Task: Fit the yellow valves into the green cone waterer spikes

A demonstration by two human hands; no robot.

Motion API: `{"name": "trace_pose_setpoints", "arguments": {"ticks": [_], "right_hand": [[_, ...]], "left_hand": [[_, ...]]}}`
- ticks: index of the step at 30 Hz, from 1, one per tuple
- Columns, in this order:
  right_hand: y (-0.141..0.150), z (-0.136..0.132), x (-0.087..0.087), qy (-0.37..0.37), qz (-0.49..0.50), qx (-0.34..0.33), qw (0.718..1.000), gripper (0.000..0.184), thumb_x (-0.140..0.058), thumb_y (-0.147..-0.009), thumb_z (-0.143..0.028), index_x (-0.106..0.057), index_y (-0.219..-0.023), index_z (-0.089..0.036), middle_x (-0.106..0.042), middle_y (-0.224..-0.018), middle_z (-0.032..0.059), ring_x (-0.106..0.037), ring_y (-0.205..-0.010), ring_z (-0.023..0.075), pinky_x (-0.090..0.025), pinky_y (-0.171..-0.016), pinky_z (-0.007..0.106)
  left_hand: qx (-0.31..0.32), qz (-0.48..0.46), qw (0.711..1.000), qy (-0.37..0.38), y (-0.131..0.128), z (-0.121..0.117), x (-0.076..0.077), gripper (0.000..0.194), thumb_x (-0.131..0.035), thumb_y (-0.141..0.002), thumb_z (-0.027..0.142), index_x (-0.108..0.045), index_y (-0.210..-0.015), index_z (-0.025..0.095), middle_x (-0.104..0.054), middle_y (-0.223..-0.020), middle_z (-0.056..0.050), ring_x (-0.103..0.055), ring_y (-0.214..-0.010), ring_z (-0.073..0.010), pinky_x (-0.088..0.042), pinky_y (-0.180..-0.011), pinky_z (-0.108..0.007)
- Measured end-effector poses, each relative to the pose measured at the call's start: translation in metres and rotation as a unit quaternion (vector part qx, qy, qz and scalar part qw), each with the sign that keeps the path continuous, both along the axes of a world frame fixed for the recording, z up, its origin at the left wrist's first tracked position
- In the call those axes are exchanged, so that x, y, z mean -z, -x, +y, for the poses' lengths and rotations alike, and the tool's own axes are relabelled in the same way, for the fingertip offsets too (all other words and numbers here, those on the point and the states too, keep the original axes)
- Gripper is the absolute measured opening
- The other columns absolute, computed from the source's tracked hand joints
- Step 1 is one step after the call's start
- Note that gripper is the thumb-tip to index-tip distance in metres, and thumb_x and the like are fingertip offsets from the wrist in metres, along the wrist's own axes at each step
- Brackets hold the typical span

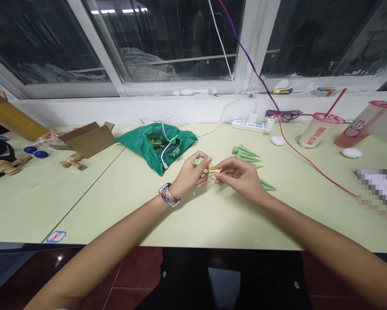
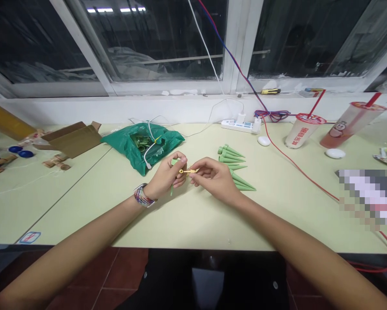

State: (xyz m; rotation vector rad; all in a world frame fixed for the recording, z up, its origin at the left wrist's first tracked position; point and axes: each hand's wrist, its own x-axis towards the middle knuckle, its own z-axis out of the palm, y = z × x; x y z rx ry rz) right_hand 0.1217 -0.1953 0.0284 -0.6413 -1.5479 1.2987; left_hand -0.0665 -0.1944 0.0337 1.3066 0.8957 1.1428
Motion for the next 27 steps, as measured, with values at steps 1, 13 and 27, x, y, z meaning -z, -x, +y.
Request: {"name": "trace_pose_setpoints", "arguments": {"ticks": [1, 13, 27], "right_hand": [[0.0, 0.0, 0.001, -0.003, 0.002, 0.003, 1.0, 0.031, -0.088, -0.08, -0.04, -0.071, -0.093, -0.018, -0.074, -0.078, 0.0036, -0.072, -0.067, 0.0165, -0.063, -0.065, 0.032], [0.0, 0.002, 0.006, -0.102, -0.025, 0.045, 0.993, 0.02, -0.084, -0.085, -0.034, -0.075, -0.096, -0.02, -0.073, -0.082, 0.0027, -0.072, -0.063, 0.0155, -0.061, -0.059, 0.03], [-0.003, -0.002, 0.008, -0.368, -0.118, 0.153, 0.909, 0.007, -0.071, -0.096, -0.02, -0.074, -0.101, -0.022, -0.078, -0.088, 0.0044, -0.07, -0.066, 0.014, -0.056, -0.057, 0.027]], "left_hand": [[-0.002, -0.001, 1.0, -0.005, 0.0, 0.0, 0.001, 0.041, -0.072, -0.092, 0.056, -0.048, -0.091, 0.022, -0.042, -0.051, 0.012, -0.035, -0.036, -0.0054, -0.027, -0.035, -0.016], [0.017, -0.041, 0.999, -0.002, 0.0, 0.002, 0.004, 0.043, -0.067, -0.095, 0.058, -0.044, -0.086, 0.023, -0.041, -0.056, 0.011, -0.032, -0.037, -0.0041, -0.03, -0.035, -0.015], [0.037, -0.011, 0.998, -0.046, -0.005, -0.003, 0.012, 0.033, -0.055, -0.104, 0.053, -0.046, -0.097, 0.022, -0.052, -0.071, 0.007, -0.047, -0.044, -0.006, -0.044, -0.045, -0.022]]}}
